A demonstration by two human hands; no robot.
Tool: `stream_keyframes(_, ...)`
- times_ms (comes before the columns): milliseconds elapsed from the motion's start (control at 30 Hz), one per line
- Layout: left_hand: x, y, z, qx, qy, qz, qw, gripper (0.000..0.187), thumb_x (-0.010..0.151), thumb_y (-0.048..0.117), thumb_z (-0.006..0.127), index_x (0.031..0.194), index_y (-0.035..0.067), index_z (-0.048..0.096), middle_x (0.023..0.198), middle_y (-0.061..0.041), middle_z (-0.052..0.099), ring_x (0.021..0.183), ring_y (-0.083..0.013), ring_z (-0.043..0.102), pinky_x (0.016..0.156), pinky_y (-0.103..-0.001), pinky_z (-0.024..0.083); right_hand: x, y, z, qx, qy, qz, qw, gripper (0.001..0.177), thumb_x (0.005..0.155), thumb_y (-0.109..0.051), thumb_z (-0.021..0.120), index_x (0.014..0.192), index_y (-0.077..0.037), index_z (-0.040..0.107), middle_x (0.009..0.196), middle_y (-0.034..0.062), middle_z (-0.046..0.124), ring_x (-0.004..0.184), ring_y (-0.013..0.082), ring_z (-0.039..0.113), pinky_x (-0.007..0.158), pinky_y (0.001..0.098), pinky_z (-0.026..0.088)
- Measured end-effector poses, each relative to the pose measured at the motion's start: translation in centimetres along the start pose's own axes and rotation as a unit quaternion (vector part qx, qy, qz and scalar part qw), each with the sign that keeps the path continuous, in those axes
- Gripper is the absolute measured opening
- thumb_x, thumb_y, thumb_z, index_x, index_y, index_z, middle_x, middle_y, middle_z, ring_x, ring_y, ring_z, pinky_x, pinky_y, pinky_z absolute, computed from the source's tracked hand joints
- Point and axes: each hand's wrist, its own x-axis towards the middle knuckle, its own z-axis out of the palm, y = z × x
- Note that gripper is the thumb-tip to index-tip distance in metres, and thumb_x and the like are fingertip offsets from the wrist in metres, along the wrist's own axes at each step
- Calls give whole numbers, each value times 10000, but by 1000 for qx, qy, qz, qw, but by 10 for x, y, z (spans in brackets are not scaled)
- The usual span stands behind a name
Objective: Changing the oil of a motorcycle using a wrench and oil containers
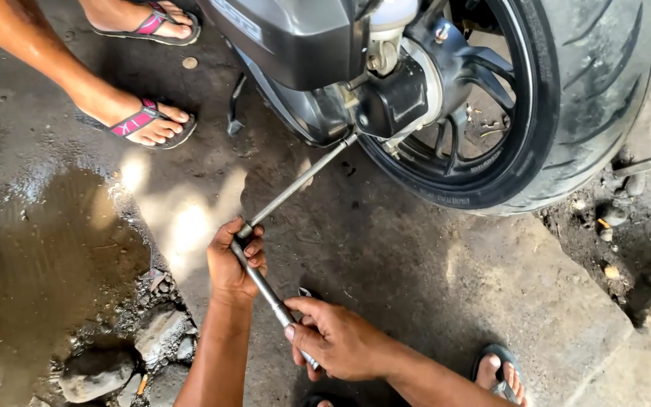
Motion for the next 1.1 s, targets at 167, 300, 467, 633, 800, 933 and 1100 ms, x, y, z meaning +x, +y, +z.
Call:
stream_keyframes(167, 4, 2, -5, -47, -14, -1, 999, 261, 923, 290, 601, 840, 45, 565, 768, -77, 584, 409, -49, 397, 278, -167, 275, -2, -9, -3, -10, 2, 10, 1000, 370, 1042, -249, 476, 1380, -134, 573, 773, 28, 646, 531, 123, 610, 543, 251, 517)
stream_keyframes(300, 6, 7, 3, -48, -7, -4, 999, 281, 911, 302, 623, 822, 39, 577, 749, -74, 591, 388, -46, 402, 266, -162, 293, 2, -11, -4, 33, 6, 12, 999, 370, 1041, -237, 497, 1376, -108, 584, 774, 65, 630, 521, 142, 589, 530, 265, 515)
stream_keyframes(467, 7, 13, 8, -37, 13, -2, 999, 290, 893, 300, 639, 835, 27, 563, 746, -87, 589, 386, -46, 400, 264, -160, 292, 5, -11, -1, 36, 16, 0, 999, 459, 1017, -275, 495, 1450, -125, 523, 780, 32, 639, 523, 113, 580, 431, 257, 460)
stream_keyframes(633, 11, 18, 7, -43, 8, -20, 999, 293, 908, 350, 641, 787, 89, 582, 725, -88, 618, 380, -51, 414, 277, -161, 302, 7, -32, 5, 90, 24, 20, 995, 382, 1026, -283, 513, 1375, -136, 566, 757, 31, 615, 494, 90, 534, 400, 228, 409)
stream_keyframes(800, 18, 25, -1, -10, 10, -89, 996, 405, 906, 579, 578, 847, 180, 541, 671, -58, 534, 391, -65, 373, 306, -164, 295, 28, -45, 25, 255, 24, -4, 967, 206, 1013, -262, 615, 1015, -96, 493, 676, 74, 558, 375, 102, 449, 280, 240, 293)
stream_keyframes(933, 17, 32, 0, 31, -47, -107, 993, 450, 949, 573, 564, 845, 136, 549, 643, -26, 519, 368, -58, 343, 303, -197, 242, 31, -63, 29, 340, 44, -31, 939, 229, 1016, -229, 645, 892, -70, 535, 713, 92, 630, 438, 133, 567, 334, 252, 439)
stream_keyframes(1100, 5, 28, 15, 77, 43, -33, 996, 271, 921, 361, 642, 842, 155, 484, 605, -19, 500, 353, -74, 322, 279, -206, 235, 23, -16, 15, 314, 6, -37, 949, 689, 895, -135, 634, 1536, 11, 425, 701, 68, 653, 475, 114, 589, 391, 250, 464)
